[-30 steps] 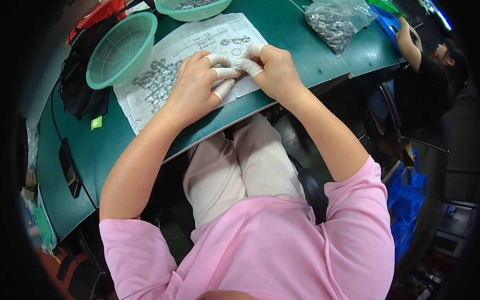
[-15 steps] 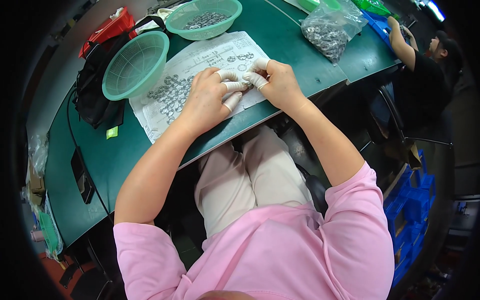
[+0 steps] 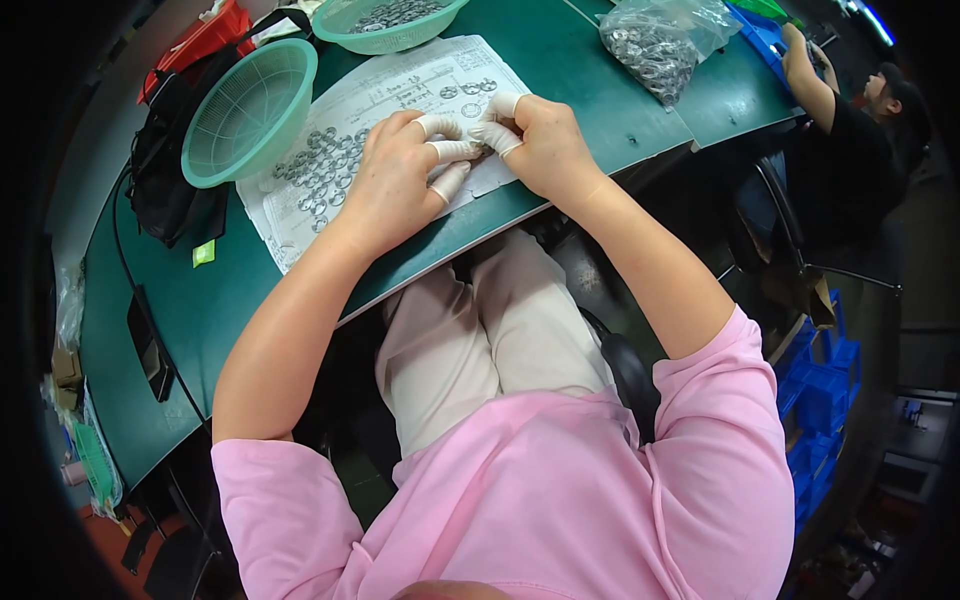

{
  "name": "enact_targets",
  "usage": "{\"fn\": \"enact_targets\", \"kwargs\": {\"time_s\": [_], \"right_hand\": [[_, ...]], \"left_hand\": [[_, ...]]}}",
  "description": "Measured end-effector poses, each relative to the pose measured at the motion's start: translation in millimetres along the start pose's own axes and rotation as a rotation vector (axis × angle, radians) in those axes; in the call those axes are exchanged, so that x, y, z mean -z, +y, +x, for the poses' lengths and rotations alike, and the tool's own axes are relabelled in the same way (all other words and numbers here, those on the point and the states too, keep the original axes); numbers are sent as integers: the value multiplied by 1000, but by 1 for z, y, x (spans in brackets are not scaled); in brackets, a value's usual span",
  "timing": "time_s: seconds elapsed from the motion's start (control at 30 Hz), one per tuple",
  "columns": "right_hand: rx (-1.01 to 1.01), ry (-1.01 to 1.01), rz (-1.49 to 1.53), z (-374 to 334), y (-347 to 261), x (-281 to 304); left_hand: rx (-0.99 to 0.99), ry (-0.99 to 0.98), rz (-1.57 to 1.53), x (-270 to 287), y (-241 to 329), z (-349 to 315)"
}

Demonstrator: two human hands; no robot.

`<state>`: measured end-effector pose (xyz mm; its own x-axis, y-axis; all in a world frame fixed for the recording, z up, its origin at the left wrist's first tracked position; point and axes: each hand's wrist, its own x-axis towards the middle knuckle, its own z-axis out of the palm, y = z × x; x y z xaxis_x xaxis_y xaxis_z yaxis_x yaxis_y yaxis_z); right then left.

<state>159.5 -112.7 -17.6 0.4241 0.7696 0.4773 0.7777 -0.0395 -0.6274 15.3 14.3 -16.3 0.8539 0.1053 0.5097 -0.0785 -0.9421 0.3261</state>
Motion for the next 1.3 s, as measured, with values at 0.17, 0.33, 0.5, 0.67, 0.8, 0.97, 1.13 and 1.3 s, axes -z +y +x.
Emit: {"fn": "enact_targets", "kwargs": {"time_s": [0.17,0.33,0.5,0.67,0.8,0.97,1.13,1.3], "right_hand": [[11,31,-53,-5,0,-1],[-56,29,69,-7,-2,2],[-247,55,347,-8,-6,8],[-296,9,383,-7,-16,9],[-264,-16,327,-7,-10,-1],[-296,-41,319,-7,-10,2],[-320,-58,297,-5,-10,0],[-258,-26,270,-9,-8,-4]], "left_hand": [[-26,30,24,-3,2,-2],[-17,14,3,-1,2,-1],[-5,18,-20,-1,3,-1],[30,36,-118,1,1,0],[65,67,-128,1,0,-2],[73,63,-117,0,-4,-1],[77,60,-118,0,-4,-1],[71,54,-114,2,-1,0]]}}
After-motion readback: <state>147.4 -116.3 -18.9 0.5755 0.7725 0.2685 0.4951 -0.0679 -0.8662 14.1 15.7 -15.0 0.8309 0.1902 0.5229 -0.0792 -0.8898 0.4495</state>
